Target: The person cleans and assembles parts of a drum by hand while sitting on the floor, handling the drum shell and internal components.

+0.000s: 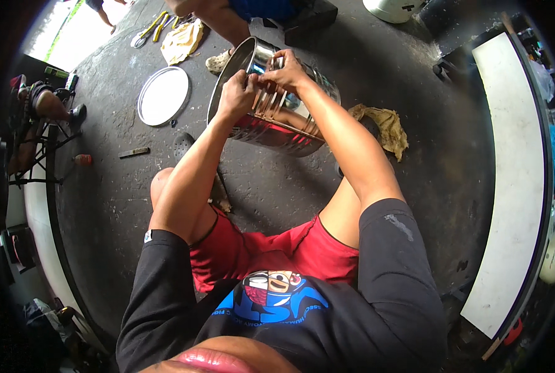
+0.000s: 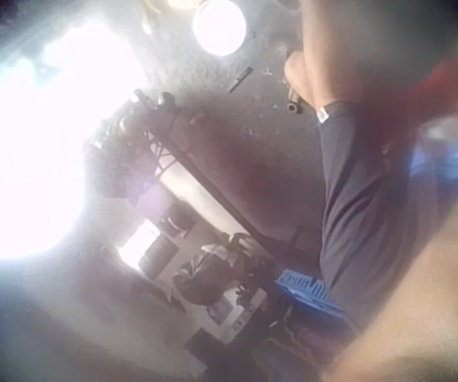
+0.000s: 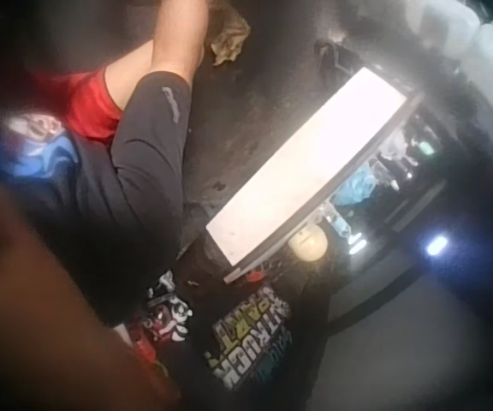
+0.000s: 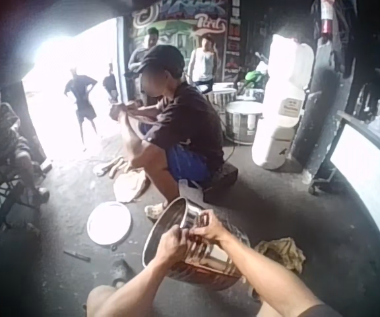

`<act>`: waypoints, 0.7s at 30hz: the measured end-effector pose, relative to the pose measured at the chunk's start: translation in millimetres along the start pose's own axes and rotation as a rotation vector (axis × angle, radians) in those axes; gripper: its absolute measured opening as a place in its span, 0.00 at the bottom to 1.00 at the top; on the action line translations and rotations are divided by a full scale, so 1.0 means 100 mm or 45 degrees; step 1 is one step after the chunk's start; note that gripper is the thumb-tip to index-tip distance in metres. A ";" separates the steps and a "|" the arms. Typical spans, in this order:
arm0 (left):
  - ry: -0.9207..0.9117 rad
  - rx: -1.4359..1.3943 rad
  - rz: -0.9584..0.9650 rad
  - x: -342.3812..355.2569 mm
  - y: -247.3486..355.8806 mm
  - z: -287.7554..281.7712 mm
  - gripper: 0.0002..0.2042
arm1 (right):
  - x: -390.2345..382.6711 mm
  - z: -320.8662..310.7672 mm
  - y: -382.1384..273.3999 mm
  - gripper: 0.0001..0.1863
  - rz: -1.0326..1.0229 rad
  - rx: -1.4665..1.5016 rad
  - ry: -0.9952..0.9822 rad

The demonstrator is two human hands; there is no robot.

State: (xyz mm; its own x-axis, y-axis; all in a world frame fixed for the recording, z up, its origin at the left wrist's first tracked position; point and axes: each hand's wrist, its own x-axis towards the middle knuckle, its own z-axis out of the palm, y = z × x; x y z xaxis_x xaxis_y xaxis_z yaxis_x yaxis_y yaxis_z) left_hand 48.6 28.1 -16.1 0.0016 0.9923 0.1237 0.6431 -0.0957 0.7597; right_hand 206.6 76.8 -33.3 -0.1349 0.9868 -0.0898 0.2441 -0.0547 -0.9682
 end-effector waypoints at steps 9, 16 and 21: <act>-0.032 -0.122 0.016 -0.05 0.11 0.09 0.14 | -0.05 -0.17 0.04 0.33 0.327 0.596 -0.168; -0.053 -0.112 -0.004 -0.07 0.16 0.09 0.15 | -0.07 -0.14 0.06 0.33 0.249 0.467 -0.090; -0.028 -0.133 -0.006 -0.12 0.15 0.12 0.15 | -0.04 -0.06 0.05 0.36 0.285 0.476 -0.046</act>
State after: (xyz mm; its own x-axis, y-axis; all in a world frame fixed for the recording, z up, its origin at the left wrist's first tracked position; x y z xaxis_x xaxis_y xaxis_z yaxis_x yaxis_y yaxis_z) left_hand 67.1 16.0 -13.6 0.0158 0.9942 0.1068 0.5599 -0.0973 0.8228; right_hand 214.3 73.2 -36.6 -0.1530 0.9388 -0.3085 -0.0922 -0.3244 -0.9414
